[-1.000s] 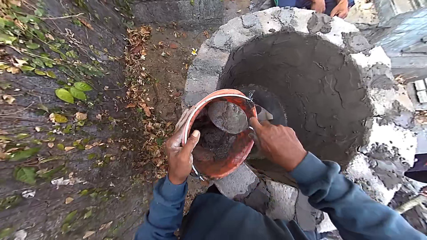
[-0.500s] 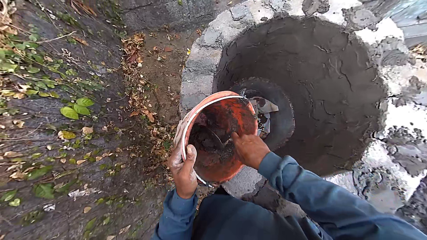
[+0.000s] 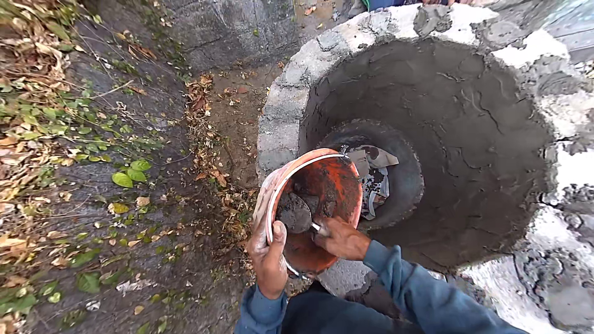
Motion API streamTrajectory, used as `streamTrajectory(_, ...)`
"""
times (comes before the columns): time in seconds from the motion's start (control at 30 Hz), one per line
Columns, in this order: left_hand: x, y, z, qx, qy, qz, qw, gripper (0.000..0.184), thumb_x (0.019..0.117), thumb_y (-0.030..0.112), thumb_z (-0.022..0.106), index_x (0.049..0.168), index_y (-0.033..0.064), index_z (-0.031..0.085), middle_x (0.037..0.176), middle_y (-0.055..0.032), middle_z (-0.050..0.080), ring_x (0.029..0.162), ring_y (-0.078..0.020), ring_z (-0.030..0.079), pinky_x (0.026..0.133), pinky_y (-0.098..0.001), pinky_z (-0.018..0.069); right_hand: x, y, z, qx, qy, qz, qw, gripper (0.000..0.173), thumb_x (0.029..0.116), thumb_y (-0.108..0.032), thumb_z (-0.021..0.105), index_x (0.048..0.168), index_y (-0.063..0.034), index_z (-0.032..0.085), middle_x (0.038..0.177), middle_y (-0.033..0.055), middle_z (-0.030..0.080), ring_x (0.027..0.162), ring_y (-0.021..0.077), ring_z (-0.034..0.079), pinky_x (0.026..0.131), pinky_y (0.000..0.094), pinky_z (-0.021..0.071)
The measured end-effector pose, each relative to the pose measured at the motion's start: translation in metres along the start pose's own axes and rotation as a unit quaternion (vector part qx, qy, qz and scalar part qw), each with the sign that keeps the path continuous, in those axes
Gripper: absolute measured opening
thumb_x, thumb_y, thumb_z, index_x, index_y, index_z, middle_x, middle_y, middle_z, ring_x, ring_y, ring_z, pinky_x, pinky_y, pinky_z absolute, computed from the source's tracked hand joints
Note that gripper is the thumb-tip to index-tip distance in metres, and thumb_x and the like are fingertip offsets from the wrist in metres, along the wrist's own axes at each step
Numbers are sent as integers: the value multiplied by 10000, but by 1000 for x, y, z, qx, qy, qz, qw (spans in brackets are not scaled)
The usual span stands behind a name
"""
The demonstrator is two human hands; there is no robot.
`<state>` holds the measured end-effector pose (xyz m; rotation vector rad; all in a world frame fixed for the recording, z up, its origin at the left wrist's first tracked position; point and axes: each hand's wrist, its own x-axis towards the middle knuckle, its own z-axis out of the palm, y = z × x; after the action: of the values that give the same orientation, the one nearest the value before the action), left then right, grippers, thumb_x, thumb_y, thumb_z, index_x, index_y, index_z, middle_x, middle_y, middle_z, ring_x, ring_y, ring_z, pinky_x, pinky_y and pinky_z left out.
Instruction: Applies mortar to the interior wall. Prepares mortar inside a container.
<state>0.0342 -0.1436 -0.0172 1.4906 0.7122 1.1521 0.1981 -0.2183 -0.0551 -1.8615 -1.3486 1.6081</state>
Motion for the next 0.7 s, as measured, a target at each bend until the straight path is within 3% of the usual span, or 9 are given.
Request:
streamTrajectory(0.13,15,1,-7,-9,56,-26,998,359,1035,137,462,1255,-90,634,1430,-166,583,1388,-222,500,1176,-365,399,-13,-6,-22,39,26,-43,998,258,979,-260,629,1090,-28,649,852,132,617,794,274,608,744,502,487)
streamTrajectory(0.27,49,9,-12,-46,121,-100,987,378,1075,107,324,1370,-49,503,1277,-73,664,1162,-122,651,1006,-332,551,-43,-14,-57,68,66,-92,991,228,990,-279,607,963,-54,640,743,49,542,669,175,533,640,410,445)
streamTrajectory(0.37,86,0,-20,-99,95,-100,986,454,1108,167,227,1511,9,362,1418,-98,572,1277,-169,582,1070,-379,504,-69,-7,-87,100,85,-94,987,203,996,-296,587,933,-113,649,680,-26,518,570,90,497,556,324,435)
streamTrajectory(0.47,120,-22,-22,-155,108,-104,977,453,1118,228,189,1485,58,392,1333,-100,627,1218,-194,626,1015,-432,542,-88,10,-115,141,97,-66,983,166,1000,-284,590,915,-156,652,628,-77,498,510,29,454,502,244,400)
streamTrajectory(0.53,134,-32,-18,-155,137,-114,972,423,1117,234,197,1402,58,455,1212,-93,676,1127,-189,670,956,-431,572,-91,31,-130,169,105,-61,978,162,997,-228,589,876,-135,643,574,-75,478,462,16,426,460,213,372)
streamTrajectory(0.6,136,-34,-15,-132,160,-126,970,416,1117,233,196,1358,42,477,1155,-93,684,1082,-182,680,932,-417,578,-92,62,-140,177,111,-67,976,133,993,-160,606,894,-84,653,568,-38,491,446,39,439,442,221,383)
streamTrajectory(0.7,137,-41,-29,-76,170,-137,973,391,1114,196,230,1359,-3,461,1180,-125,667,1105,-202,668,969,-428,556,-77,112,-153,146,85,-44,985,125,999,-153,619,951,-52,674,601,10,521,450,92,454,442,281,400)
